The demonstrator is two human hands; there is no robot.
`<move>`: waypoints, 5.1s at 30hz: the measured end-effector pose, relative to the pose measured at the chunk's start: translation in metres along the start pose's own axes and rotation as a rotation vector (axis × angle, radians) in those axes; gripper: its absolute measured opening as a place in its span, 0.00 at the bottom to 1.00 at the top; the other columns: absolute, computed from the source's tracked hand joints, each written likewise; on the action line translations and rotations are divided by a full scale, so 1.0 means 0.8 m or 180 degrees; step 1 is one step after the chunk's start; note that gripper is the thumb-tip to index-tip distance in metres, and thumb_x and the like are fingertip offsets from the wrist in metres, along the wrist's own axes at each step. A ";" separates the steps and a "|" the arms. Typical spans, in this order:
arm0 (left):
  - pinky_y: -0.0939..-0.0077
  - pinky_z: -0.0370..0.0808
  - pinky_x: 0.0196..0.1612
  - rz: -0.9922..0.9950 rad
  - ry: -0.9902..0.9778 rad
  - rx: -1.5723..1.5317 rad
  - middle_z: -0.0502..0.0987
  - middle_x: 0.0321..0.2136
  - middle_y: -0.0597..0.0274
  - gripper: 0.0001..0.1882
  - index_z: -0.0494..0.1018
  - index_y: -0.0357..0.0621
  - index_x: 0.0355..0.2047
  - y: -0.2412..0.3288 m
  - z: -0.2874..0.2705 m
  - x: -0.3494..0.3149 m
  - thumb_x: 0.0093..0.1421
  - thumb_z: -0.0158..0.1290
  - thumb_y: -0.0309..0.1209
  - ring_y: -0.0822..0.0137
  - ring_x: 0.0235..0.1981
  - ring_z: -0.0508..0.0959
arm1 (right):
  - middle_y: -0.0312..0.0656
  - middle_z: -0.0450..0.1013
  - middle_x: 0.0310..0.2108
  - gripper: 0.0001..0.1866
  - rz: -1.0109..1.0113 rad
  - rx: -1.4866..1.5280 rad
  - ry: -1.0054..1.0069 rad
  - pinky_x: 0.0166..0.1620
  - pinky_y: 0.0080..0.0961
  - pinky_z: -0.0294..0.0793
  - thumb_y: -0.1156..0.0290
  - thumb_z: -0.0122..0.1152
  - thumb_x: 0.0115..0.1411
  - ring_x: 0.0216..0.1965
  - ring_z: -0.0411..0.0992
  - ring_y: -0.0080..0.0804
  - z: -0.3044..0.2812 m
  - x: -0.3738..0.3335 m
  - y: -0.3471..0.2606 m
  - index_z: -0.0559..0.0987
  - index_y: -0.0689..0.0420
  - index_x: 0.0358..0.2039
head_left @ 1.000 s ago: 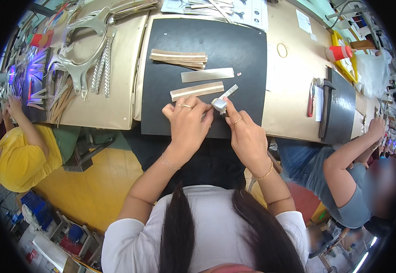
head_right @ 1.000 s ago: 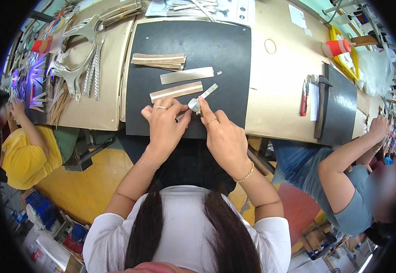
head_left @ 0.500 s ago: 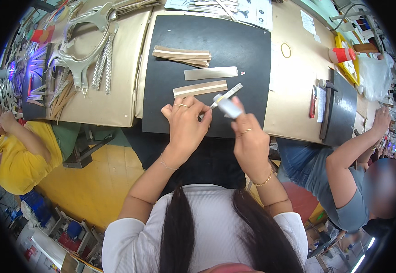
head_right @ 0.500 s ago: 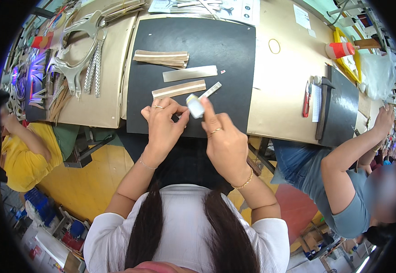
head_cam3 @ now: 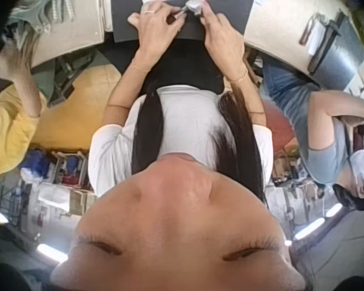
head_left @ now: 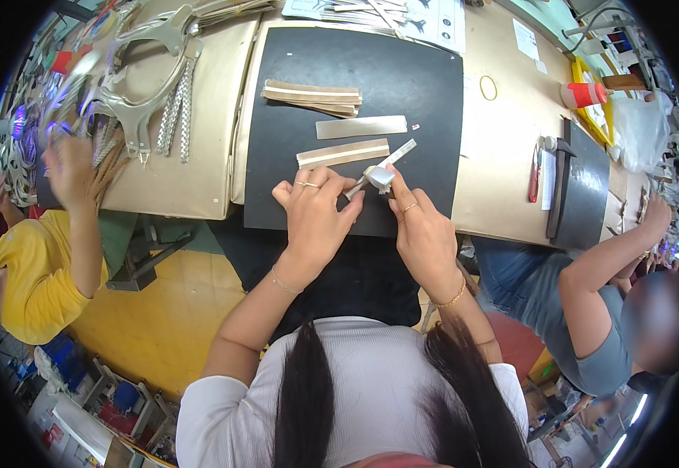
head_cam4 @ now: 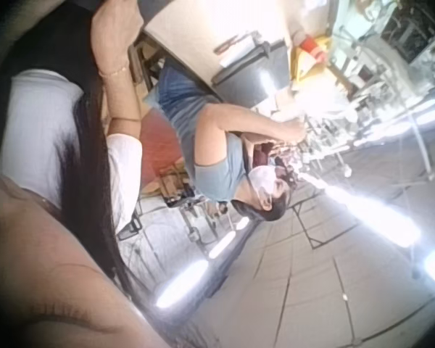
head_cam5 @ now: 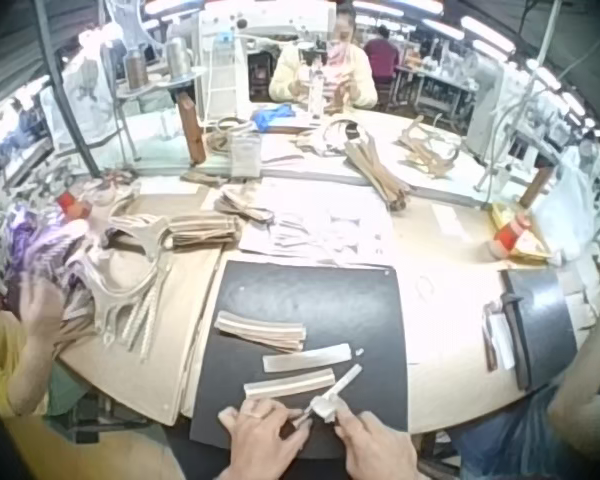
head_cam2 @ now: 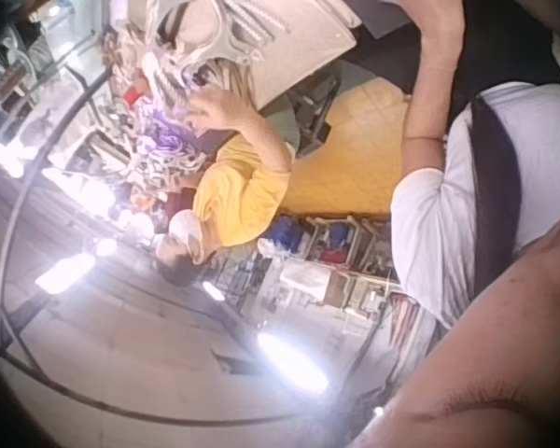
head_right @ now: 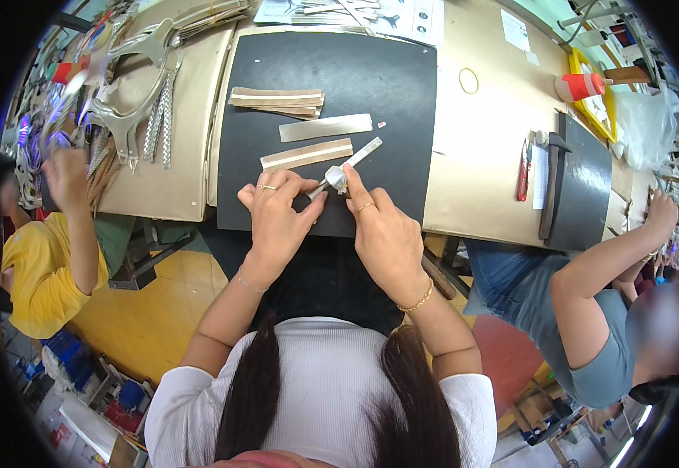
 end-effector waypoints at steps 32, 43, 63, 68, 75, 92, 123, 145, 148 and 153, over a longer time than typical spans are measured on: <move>0.63 0.55 0.48 -0.0052 0.0070 -0.0052 0.75 0.31 0.73 0.06 0.83 0.50 0.29 -0.011 -0.008 -0.011 0.51 0.69 0.30 0.67 0.39 0.71 | 0.40 0.70 0.27 0.27 -0.0093 -0.0003 -0.0086 0.26 0.36 0.75 0.70 0.60 0.67 0.23 0.75 0.40 0.003 -0.001 -0.010 0.72 0.47 0.67; 0.64 0.55 0.48 -0.0161 0.0006 -0.0015 0.75 0.30 0.73 0.05 0.82 0.48 0.26 -0.007 -0.007 -0.010 0.51 0.68 0.30 0.66 0.39 0.71 | 0.42 0.70 0.29 0.29 -0.0027 0.0345 -0.0111 0.27 0.39 0.74 0.72 0.60 0.67 0.25 0.75 0.43 -0.011 -0.002 -0.026 0.70 0.48 0.68; 0.64 0.55 0.46 0.0067 0.0172 0.0080 0.73 0.30 0.74 0.07 0.81 0.49 0.25 -0.010 -0.007 -0.015 0.47 0.69 0.29 0.67 0.38 0.71 | 0.39 0.68 0.26 0.29 -0.0179 0.0109 -0.0067 0.25 0.35 0.73 0.71 0.62 0.66 0.22 0.74 0.38 0.008 -0.010 -0.019 0.72 0.47 0.67; 0.64 0.55 0.47 0.0126 0.0172 0.0075 0.73 0.30 0.74 0.07 0.81 0.48 0.25 -0.012 -0.009 -0.016 0.47 0.69 0.28 0.68 0.37 0.71 | 0.39 0.69 0.27 0.29 -0.0193 0.0301 -0.0034 0.26 0.35 0.74 0.71 0.62 0.66 0.23 0.74 0.38 0.002 -0.009 -0.022 0.72 0.47 0.67; 0.64 0.55 0.47 0.0178 0.0237 0.0062 0.74 0.31 0.74 0.07 0.82 0.48 0.26 -0.012 -0.010 -0.016 0.48 0.69 0.28 0.68 0.38 0.72 | 0.40 0.72 0.30 0.30 -0.0107 0.0143 -0.0352 0.27 0.35 0.75 0.74 0.64 0.64 0.24 0.75 0.38 -0.003 -0.007 -0.028 0.72 0.50 0.67; 0.67 0.58 0.49 0.0405 0.0073 -0.0067 0.78 0.35 0.72 0.08 0.83 0.47 0.32 -0.012 -0.039 -0.030 0.50 0.68 0.26 0.68 0.40 0.75 | 0.40 0.71 0.29 0.33 -0.0275 0.0195 -0.0538 0.26 0.38 0.75 0.73 0.64 0.63 0.24 0.75 0.39 -0.005 -0.003 -0.031 0.69 0.47 0.69; 0.60 0.76 0.37 0.1299 -0.0861 0.0641 0.74 0.28 0.54 0.05 0.79 0.39 0.33 0.026 0.013 0.050 0.55 0.60 0.24 0.52 0.31 0.78 | 0.44 0.72 0.28 0.20 0.0600 0.0843 0.0824 0.35 0.29 0.73 0.72 0.50 0.74 0.28 0.71 0.31 -0.030 0.026 0.068 0.72 0.63 0.64; 0.61 0.76 0.42 0.0769 -0.1053 -0.0083 0.79 0.33 0.51 0.09 0.82 0.37 0.38 0.010 -0.003 0.156 0.59 0.63 0.29 0.52 0.35 0.79 | 0.42 0.70 0.26 0.21 0.1157 0.1387 0.0741 0.33 0.26 0.71 0.70 0.49 0.75 0.27 0.68 0.28 -0.025 -0.008 0.083 0.72 0.66 0.64; 0.61 0.75 0.41 0.0843 -0.0937 0.0148 0.78 0.33 0.52 0.09 0.82 0.37 0.36 0.006 -0.005 0.119 0.57 0.65 0.29 0.51 0.36 0.79 | 0.38 0.68 0.24 0.21 0.1096 0.1509 0.0766 0.32 0.23 0.69 0.70 0.48 0.75 0.26 0.66 0.24 -0.023 -0.008 0.078 0.72 0.65 0.64; 0.58 0.72 0.44 0.0947 -0.0730 0.0238 0.77 0.32 0.57 0.10 0.81 0.41 0.36 0.007 0.007 0.092 0.54 0.67 0.27 0.53 0.40 0.78 | 0.38 0.69 0.25 0.21 0.0986 0.1607 0.0667 0.33 0.22 0.70 0.70 0.49 0.75 0.27 0.67 0.24 -0.024 -0.008 0.066 0.72 0.66 0.64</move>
Point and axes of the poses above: each hand's wrist, its own x-axis towards the middle knuckle, its own z-axis out of the palm, y = z × x, the point moved 2 cm from there along x, towards the middle knuckle
